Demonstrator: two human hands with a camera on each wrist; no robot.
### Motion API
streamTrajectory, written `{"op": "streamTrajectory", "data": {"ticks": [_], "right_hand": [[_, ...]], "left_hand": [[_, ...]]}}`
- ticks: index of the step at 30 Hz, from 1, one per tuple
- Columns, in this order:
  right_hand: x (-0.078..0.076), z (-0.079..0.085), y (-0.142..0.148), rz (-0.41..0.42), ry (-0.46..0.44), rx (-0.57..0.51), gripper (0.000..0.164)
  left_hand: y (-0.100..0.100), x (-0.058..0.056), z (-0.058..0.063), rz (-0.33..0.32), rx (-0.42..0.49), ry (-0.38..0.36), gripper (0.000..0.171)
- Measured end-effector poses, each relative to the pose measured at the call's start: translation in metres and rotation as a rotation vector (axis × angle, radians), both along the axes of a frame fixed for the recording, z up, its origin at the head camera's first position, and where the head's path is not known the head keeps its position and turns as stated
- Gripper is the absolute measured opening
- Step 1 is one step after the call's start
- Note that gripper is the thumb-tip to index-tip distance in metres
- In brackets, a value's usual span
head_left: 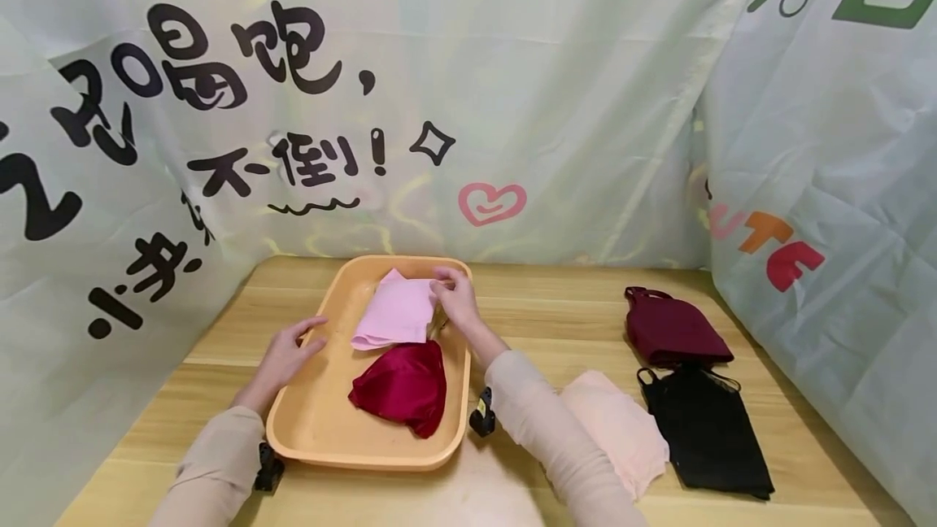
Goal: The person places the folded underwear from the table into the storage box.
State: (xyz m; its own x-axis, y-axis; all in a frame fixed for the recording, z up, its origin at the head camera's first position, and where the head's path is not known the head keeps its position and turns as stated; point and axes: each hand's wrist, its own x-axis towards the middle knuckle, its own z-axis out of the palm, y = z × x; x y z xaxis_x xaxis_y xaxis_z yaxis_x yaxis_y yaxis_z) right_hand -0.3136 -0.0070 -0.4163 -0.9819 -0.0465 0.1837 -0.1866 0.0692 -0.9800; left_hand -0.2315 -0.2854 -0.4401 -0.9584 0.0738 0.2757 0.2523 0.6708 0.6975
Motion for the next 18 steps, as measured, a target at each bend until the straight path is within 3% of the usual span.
{"op": "streamTrajectory", "data": {"ticks": [6,18], "right_hand": [[0.011,0.007,0.011,0.020,0.006,0.005,0.027],[0.033,0.023,0.045,0.052,0.013,0.062,0.022]], "left_hand": [[0.003,-0.001,-0.001,-0.015,0.024,-0.009,0.034],[0.005,-0.001,0.002,-0.001,-0.015,0.005,0.032]]}}
